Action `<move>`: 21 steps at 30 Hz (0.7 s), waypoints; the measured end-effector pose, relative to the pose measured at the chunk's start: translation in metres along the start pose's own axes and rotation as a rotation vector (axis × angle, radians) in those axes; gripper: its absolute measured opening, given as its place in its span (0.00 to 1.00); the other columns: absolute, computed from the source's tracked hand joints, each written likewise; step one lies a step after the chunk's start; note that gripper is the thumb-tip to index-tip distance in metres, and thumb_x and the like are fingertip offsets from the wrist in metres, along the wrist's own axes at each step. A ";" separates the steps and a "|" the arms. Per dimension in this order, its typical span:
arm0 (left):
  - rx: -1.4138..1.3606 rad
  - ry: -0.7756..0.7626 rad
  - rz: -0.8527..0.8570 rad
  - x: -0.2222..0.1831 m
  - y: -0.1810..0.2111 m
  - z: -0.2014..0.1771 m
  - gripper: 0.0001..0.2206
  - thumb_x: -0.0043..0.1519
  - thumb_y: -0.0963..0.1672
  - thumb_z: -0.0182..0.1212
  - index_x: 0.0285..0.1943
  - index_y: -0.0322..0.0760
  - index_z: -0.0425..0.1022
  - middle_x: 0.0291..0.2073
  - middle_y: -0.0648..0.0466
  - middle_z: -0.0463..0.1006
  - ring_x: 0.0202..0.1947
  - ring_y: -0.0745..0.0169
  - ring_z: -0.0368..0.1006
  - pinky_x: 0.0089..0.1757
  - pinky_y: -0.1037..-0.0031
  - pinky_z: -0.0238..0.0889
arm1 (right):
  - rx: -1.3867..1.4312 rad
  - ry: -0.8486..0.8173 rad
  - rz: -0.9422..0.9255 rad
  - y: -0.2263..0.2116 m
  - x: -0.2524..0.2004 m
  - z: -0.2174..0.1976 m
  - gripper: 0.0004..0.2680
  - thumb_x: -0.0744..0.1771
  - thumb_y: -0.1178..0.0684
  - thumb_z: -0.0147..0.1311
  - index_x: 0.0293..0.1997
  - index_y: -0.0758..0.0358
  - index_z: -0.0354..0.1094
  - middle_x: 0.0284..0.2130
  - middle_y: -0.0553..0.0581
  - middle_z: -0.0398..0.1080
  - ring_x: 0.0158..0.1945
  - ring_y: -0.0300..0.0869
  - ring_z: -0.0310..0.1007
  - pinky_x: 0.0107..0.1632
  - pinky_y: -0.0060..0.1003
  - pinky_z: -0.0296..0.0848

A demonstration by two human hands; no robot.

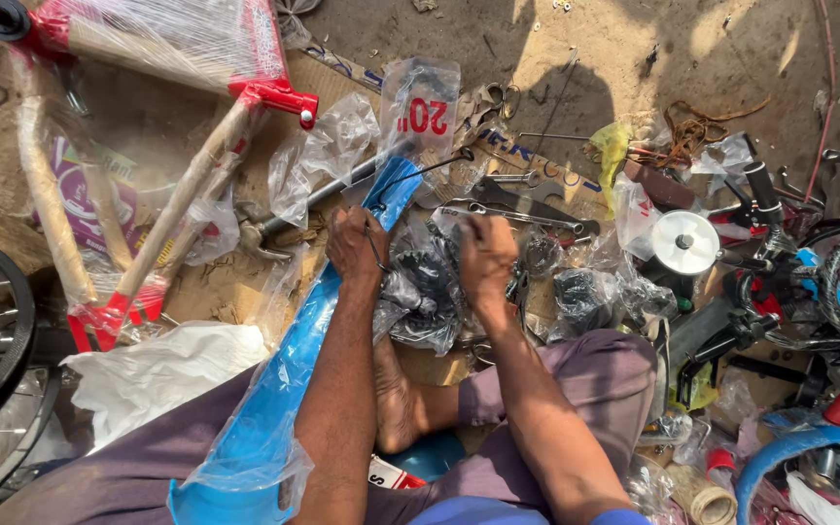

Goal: The person unwraps plastic packaging from bicycle components, connects a brake cable to a lever, and threads a long metal rod through various blue plastic parts while sitting on the ground among various bicycle wheels and frames.

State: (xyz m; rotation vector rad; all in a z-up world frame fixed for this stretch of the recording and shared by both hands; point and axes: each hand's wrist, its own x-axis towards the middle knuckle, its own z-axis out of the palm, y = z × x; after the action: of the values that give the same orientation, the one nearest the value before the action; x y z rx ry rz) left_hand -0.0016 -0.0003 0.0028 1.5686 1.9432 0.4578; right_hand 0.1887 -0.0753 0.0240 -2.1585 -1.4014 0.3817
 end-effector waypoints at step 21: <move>0.005 0.022 0.015 0.001 0.000 0.003 0.07 0.59 0.40 0.60 0.29 0.28 0.77 0.34 0.36 0.77 0.39 0.35 0.76 0.37 0.51 0.70 | -0.161 -0.186 0.247 0.043 0.003 -0.036 0.07 0.65 0.53 0.56 0.42 0.61 0.78 0.37 0.62 0.79 0.40 0.52 0.80 0.44 0.44 0.76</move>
State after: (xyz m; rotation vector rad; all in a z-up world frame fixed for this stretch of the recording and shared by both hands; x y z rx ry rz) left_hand 0.0001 0.0002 0.0001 1.5888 1.9517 0.4787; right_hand 0.2403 -0.0964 0.0287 -2.4931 -1.3021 0.5932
